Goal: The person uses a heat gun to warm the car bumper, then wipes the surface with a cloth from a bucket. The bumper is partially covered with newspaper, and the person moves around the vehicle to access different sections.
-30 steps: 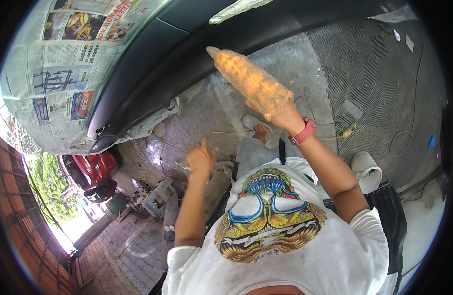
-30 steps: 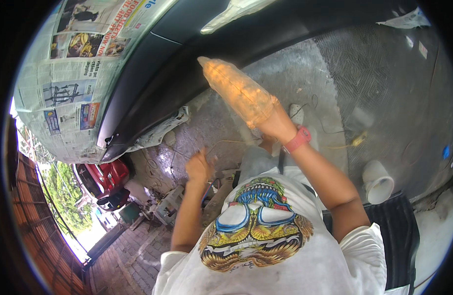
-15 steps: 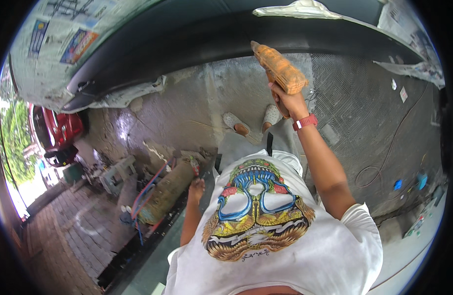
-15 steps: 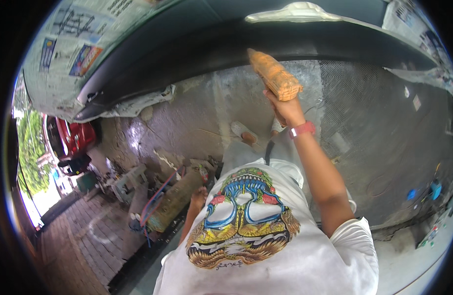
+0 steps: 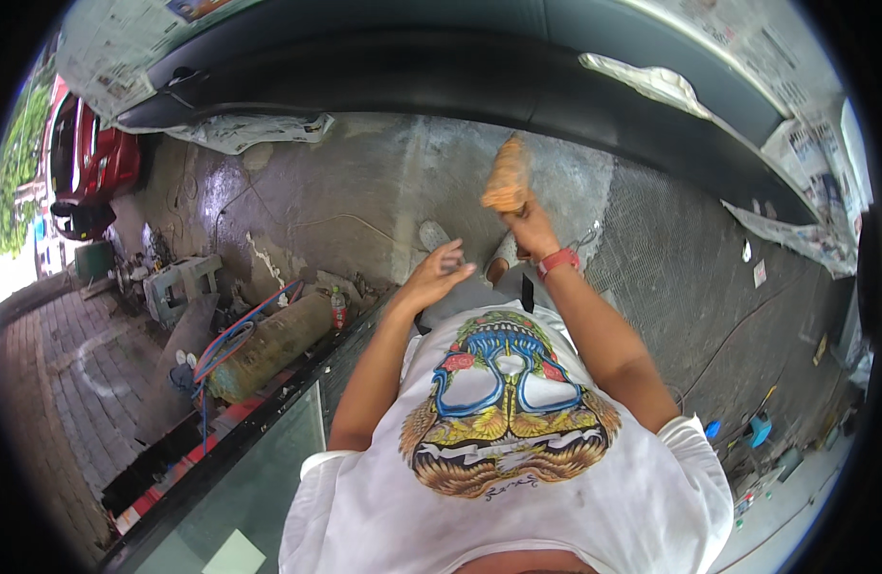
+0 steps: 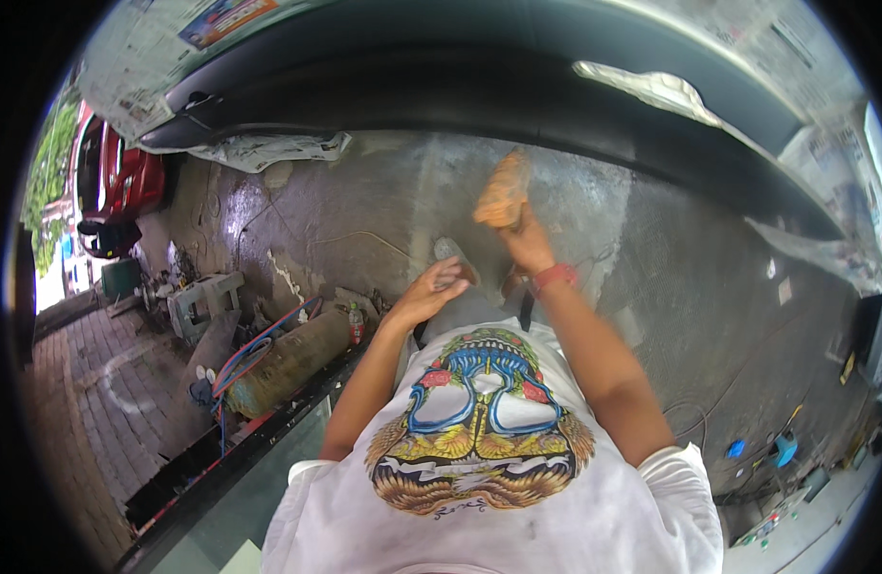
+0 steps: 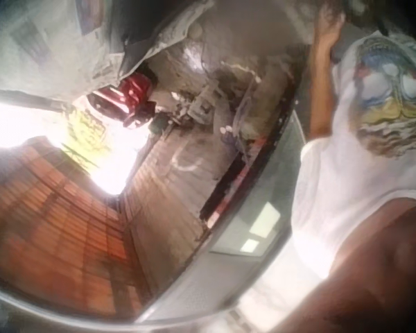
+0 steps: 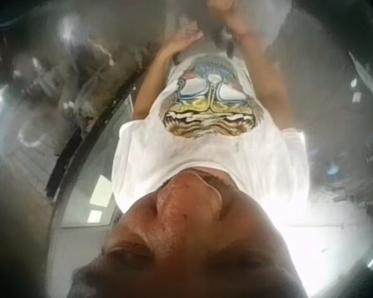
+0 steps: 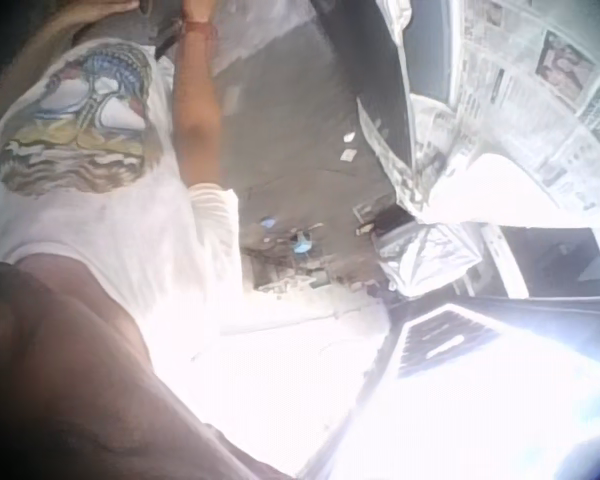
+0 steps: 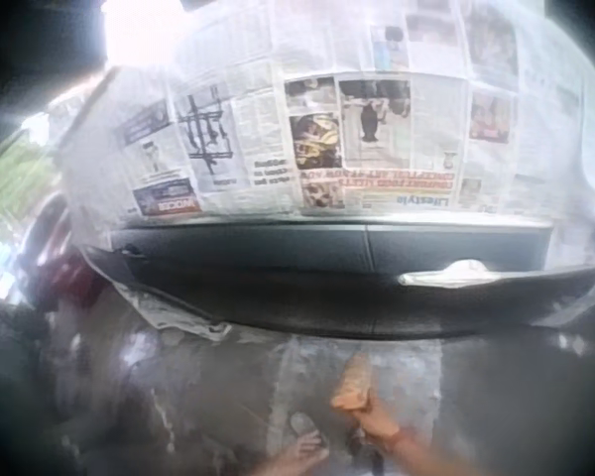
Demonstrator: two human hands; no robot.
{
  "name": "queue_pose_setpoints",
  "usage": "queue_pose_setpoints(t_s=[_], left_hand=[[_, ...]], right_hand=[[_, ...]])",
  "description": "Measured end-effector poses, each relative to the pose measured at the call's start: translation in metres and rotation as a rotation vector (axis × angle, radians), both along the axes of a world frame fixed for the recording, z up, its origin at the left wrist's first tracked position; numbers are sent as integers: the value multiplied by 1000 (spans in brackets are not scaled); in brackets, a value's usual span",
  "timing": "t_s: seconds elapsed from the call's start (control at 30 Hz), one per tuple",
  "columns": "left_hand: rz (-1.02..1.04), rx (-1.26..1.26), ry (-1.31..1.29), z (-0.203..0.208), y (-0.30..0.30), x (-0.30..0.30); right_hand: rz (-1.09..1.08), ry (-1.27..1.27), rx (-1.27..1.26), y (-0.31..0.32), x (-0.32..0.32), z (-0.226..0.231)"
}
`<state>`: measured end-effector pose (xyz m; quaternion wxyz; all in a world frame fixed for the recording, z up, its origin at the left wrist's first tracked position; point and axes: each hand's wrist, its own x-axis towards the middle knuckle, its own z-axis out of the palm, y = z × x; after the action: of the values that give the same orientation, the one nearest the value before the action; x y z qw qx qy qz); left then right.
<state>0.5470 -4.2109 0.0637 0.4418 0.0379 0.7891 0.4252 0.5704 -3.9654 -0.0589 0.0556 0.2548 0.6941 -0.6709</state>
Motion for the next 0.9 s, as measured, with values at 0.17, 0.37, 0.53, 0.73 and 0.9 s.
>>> queue_pose_setpoints(t_s=[0.17, 0.37, 0.53, 0.73, 0.9], left_hand=[[518, 284, -21, 29, 52, -23], [870, 557, -19, 41, 23, -56], [654, 486, 325, 75, 7, -90], [325, 336, 357, 134, -5, -146], [391, 554, 397, 141, -37, -192]], right_hand=[[348, 317, 158, -54, -26, 97], [566, 535, 410, -44, -32, 184], [305, 285, 284, -15, 7, 149], [246, -100, 552, 25, 86, 55], [276, -457, 750, 32, 166, 14]])
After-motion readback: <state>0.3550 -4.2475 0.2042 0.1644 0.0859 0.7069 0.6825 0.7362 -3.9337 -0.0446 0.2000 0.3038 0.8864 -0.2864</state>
